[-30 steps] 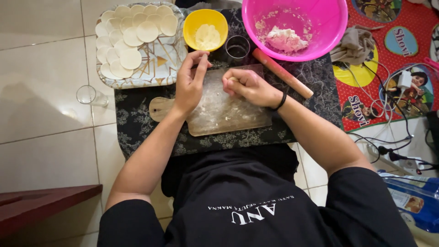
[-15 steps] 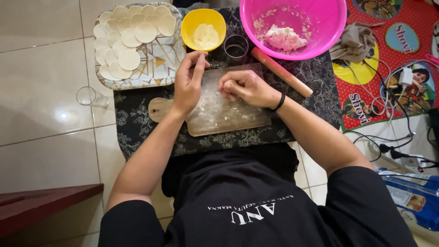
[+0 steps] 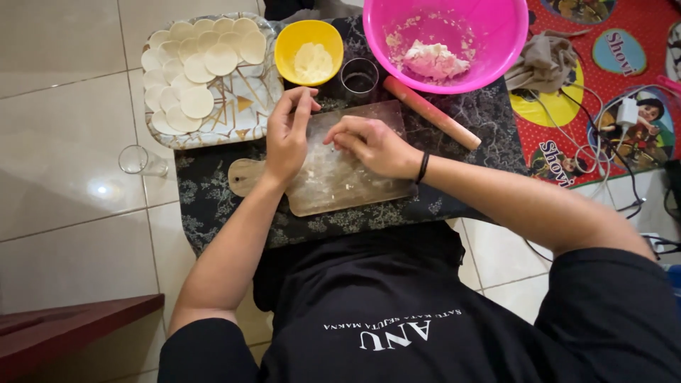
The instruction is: Rolling out dough with a pin, kneading it in a bowl, and shaping small portions into dumpling wrappers.
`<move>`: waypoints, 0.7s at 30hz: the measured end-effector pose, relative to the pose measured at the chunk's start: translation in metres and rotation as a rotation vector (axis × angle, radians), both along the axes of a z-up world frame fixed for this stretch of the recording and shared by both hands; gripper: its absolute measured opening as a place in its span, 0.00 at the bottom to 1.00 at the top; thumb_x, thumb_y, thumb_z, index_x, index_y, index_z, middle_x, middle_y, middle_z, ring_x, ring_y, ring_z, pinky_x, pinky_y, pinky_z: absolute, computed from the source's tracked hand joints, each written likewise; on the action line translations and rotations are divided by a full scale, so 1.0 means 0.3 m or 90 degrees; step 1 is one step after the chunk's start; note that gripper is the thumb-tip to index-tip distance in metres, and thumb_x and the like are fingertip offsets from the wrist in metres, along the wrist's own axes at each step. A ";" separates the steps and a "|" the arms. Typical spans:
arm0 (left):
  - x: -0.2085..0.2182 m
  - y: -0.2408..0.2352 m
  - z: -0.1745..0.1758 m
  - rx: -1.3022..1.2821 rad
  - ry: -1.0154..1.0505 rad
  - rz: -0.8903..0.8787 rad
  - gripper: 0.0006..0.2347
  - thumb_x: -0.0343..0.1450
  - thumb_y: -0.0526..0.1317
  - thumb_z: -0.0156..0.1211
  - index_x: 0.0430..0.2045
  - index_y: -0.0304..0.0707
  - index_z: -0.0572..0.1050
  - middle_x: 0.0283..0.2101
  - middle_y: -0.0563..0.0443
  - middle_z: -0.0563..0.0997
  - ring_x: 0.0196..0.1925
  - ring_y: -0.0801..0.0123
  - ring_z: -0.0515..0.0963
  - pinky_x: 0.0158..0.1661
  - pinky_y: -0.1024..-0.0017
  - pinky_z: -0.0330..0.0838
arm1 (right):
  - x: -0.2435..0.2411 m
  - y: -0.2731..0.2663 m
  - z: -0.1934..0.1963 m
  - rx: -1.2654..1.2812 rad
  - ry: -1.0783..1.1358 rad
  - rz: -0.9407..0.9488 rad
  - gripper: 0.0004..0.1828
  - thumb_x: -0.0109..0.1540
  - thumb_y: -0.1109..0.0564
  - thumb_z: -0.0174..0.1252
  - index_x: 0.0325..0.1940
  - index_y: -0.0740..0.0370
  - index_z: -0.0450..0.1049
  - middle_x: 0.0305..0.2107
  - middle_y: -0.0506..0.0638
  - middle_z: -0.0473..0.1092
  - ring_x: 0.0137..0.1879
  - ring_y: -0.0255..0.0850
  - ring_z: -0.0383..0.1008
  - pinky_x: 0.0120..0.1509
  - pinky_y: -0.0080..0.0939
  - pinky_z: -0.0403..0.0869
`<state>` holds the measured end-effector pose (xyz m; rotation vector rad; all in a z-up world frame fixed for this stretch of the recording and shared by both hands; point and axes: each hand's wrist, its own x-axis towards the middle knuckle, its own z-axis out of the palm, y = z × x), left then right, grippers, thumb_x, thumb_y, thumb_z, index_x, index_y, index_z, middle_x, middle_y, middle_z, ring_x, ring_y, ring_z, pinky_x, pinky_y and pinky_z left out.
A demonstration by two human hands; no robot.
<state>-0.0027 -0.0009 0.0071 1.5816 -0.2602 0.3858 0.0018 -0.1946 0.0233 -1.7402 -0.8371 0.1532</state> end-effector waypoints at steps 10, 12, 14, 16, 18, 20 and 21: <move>0.003 -0.008 -0.008 -0.012 -0.009 -0.002 0.11 0.82 0.42 0.49 0.46 0.38 0.78 0.34 0.49 0.80 0.41 0.73 0.76 0.46 0.73 0.74 | 0.011 0.022 0.062 0.056 0.045 0.051 0.06 0.70 0.61 0.54 0.49 0.61 0.76 0.25 0.47 0.74 0.27 0.34 0.74 0.33 0.33 0.75; 0.004 -0.010 -0.008 -0.011 -0.010 -0.002 0.10 0.81 0.41 0.49 0.46 0.37 0.78 0.34 0.48 0.80 0.40 0.71 0.76 0.46 0.71 0.75 | 0.021 0.020 0.042 0.017 -0.026 0.028 0.05 0.68 0.60 0.59 0.44 0.59 0.80 0.20 0.46 0.73 0.26 0.34 0.73 0.35 0.35 0.73; 0.013 -0.007 -0.007 -0.008 -0.014 0.000 0.10 0.81 0.41 0.49 0.46 0.37 0.78 0.33 0.48 0.81 0.39 0.71 0.76 0.46 0.71 0.75 | 0.025 0.020 0.058 0.017 -0.032 0.028 0.05 0.68 0.60 0.59 0.44 0.58 0.80 0.21 0.46 0.73 0.26 0.34 0.73 0.36 0.34 0.74; -0.002 -0.002 -0.016 -0.004 -0.007 0.001 0.10 0.81 0.41 0.50 0.45 0.37 0.78 0.33 0.48 0.81 0.38 0.71 0.76 0.45 0.71 0.75 | 0.008 0.022 0.053 0.017 -0.027 0.027 0.05 0.68 0.59 0.59 0.43 0.56 0.81 0.21 0.45 0.73 0.27 0.33 0.73 0.37 0.34 0.74; 0.002 -0.003 -0.012 -0.008 -0.003 -0.009 0.10 0.81 0.41 0.50 0.44 0.37 0.78 0.32 0.48 0.81 0.36 0.71 0.75 0.44 0.72 0.74 | 0.010 0.019 0.052 0.039 -0.008 0.026 0.06 0.69 0.61 0.57 0.46 0.59 0.80 0.23 0.48 0.74 0.27 0.34 0.74 0.37 0.35 0.75; -0.001 0.000 -0.007 -0.008 0.004 -0.007 0.10 0.81 0.41 0.49 0.44 0.38 0.79 0.32 0.49 0.81 0.36 0.71 0.75 0.44 0.72 0.74 | 0.017 0.021 0.040 0.032 -0.010 0.024 0.06 0.68 0.60 0.58 0.47 0.59 0.80 0.24 0.48 0.75 0.27 0.35 0.74 0.37 0.36 0.75; -0.001 0.000 -0.005 -0.008 0.014 -0.008 0.10 0.81 0.41 0.49 0.43 0.38 0.79 0.31 0.49 0.81 0.36 0.72 0.75 0.44 0.72 0.73 | 0.020 0.020 0.033 0.025 -0.009 0.020 0.07 0.68 0.59 0.58 0.48 0.59 0.80 0.25 0.49 0.76 0.28 0.35 0.75 0.37 0.37 0.76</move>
